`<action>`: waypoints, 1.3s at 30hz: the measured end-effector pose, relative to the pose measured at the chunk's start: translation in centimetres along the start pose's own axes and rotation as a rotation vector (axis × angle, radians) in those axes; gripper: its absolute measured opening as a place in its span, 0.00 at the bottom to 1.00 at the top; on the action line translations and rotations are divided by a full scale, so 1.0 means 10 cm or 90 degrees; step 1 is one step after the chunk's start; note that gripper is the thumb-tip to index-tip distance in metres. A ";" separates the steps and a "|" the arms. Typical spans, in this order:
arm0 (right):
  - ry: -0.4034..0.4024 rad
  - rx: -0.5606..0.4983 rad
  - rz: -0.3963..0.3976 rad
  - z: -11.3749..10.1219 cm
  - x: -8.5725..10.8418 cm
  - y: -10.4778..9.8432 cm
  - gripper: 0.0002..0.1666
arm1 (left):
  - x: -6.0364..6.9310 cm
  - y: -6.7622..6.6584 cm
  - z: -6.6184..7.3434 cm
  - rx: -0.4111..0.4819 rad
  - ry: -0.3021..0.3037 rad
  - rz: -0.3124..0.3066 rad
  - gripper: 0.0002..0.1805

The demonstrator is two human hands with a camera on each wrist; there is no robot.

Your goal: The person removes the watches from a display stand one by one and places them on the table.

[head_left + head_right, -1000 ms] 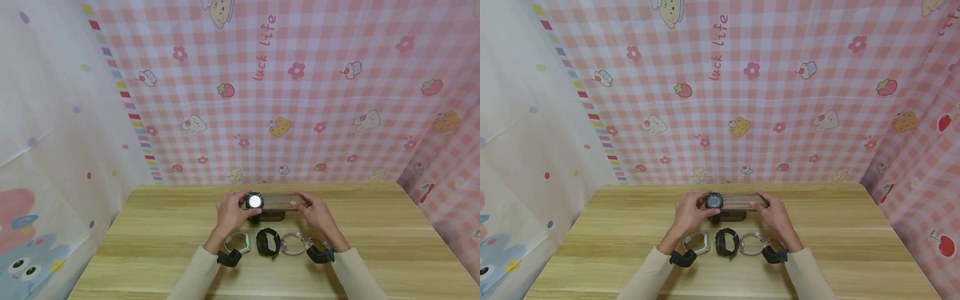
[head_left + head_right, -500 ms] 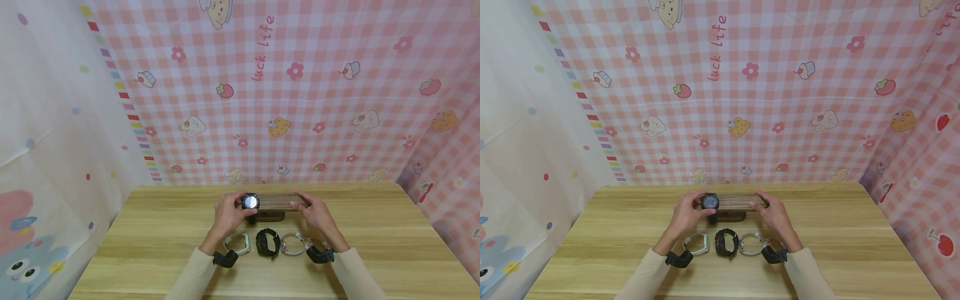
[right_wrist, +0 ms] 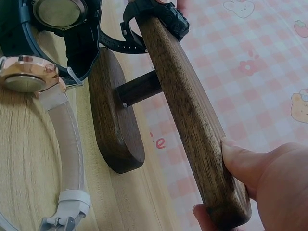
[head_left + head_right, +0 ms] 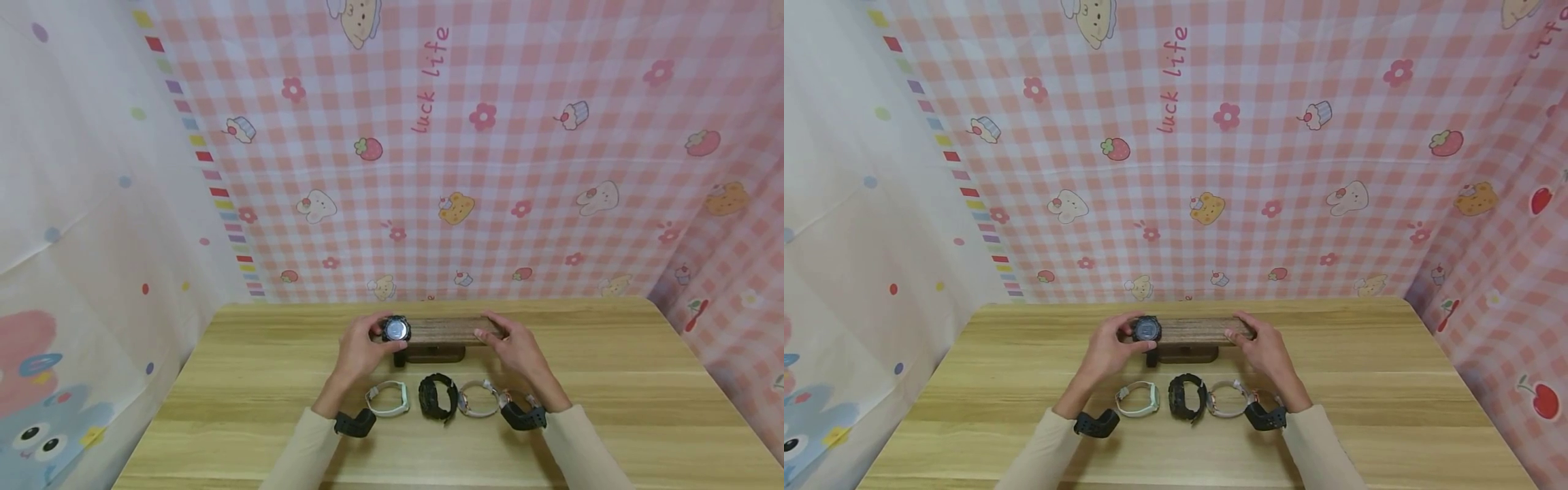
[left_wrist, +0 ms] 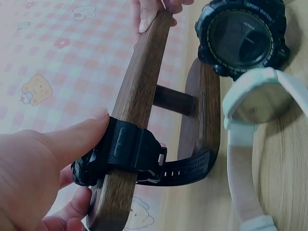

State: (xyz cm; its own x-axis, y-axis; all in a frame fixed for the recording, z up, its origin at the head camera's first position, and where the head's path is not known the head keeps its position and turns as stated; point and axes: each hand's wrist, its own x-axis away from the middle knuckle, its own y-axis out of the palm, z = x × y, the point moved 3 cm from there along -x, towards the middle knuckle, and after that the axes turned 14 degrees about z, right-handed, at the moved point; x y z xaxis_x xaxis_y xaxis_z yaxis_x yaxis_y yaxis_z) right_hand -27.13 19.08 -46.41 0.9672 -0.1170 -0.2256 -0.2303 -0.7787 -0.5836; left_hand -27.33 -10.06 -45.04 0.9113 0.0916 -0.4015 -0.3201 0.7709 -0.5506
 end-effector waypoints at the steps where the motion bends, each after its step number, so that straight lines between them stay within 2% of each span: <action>1: -0.001 0.002 0.000 0.00 0.00 0.00 0.32 | 0.00 -0.01 -0.01 0.001 0.002 -0.001 0.34; 5: 0.000 0.008 0.000 0.01 -0.01 0.00 0.32 | -0.01 -0.05 -0.05 0.004 -0.002 -0.008 0.34; 15: 0.000 0.024 -0.004 0.02 -0.01 0.00 0.32 | -0.01 -0.14 -0.17 0.043 -0.041 -0.029 0.34; 28: -0.010 0.019 -0.004 0.01 -0.01 0.00 0.32 | -0.02 -0.22 -0.31 0.080 -0.049 -0.028 0.33; 39: -0.023 0.017 -0.001 0.02 -0.01 0.00 0.32 | 0.00 -0.31 -0.36 0.077 -0.077 -0.025 0.32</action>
State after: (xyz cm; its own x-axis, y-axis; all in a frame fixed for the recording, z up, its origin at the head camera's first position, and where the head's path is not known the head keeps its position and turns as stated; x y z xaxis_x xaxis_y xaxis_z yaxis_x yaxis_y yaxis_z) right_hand -27.23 19.21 -46.49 0.9629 -0.0932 -0.2531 -0.2326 -0.7618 -0.6045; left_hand -27.33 -14.71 -45.98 0.9491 0.1301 -0.2868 -0.2573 0.8453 -0.4683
